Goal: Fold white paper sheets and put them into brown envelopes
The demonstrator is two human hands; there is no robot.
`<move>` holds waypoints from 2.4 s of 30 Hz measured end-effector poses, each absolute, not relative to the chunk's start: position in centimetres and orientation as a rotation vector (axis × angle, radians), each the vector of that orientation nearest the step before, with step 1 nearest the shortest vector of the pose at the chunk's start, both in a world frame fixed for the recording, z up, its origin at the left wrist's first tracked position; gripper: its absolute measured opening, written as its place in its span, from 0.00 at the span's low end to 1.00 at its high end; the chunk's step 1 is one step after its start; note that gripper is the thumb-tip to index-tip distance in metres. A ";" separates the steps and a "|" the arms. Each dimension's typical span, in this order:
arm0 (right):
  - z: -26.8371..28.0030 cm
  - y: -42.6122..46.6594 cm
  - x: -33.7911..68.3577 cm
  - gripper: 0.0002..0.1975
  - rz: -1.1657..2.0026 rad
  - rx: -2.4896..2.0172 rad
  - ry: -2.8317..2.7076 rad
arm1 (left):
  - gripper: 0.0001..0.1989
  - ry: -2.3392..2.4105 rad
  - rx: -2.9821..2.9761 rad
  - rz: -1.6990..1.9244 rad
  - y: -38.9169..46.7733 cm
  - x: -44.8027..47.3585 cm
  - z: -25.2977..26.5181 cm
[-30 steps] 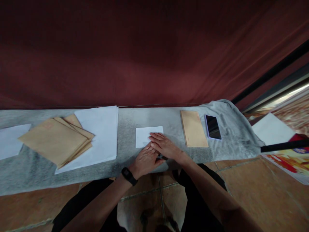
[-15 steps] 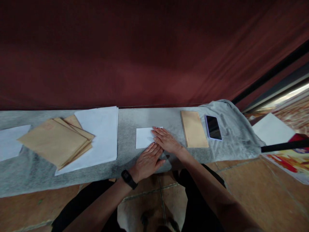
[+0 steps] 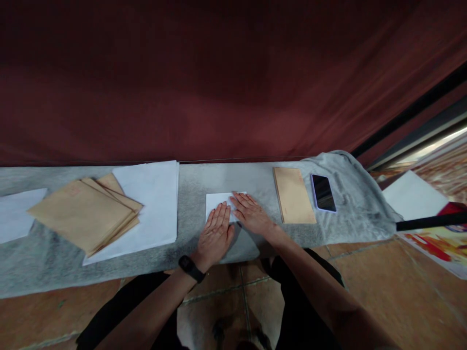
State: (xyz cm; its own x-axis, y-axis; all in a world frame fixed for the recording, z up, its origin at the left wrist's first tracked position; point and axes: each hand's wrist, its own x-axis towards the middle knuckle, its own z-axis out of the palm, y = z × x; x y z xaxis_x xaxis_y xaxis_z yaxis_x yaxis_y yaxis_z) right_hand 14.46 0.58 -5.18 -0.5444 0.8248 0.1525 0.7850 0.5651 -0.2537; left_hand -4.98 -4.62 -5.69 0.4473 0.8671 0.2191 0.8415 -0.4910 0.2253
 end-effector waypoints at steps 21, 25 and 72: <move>-5.9 -0.7 14.6 0.31 0.118 -1.581 -2.385 | 0.31 1.716 2.530 0.454 -1.9 -3.9 -5.2; -6.2 -0.7 14.5 0.31 0.131 -1.581 -2.373 | 0.30 1.642 2.547 0.435 -1.8 -3.0 -5.3; -6.6 -3.8 14.8 0.34 0.055 -1.537 -2.345 | 0.36 1.971 2.439 0.467 -1.5 -5.8 -5.5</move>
State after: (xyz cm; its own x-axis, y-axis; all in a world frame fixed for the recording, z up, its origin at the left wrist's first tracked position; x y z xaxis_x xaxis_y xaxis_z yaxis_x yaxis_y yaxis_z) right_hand 14.79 -3.85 -6.61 -0.3600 0.8973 0.2553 0.8843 0.4154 -0.2132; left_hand -5.81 -1.47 -5.47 0.1836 0.9522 0.2443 0.9606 -0.2266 0.1611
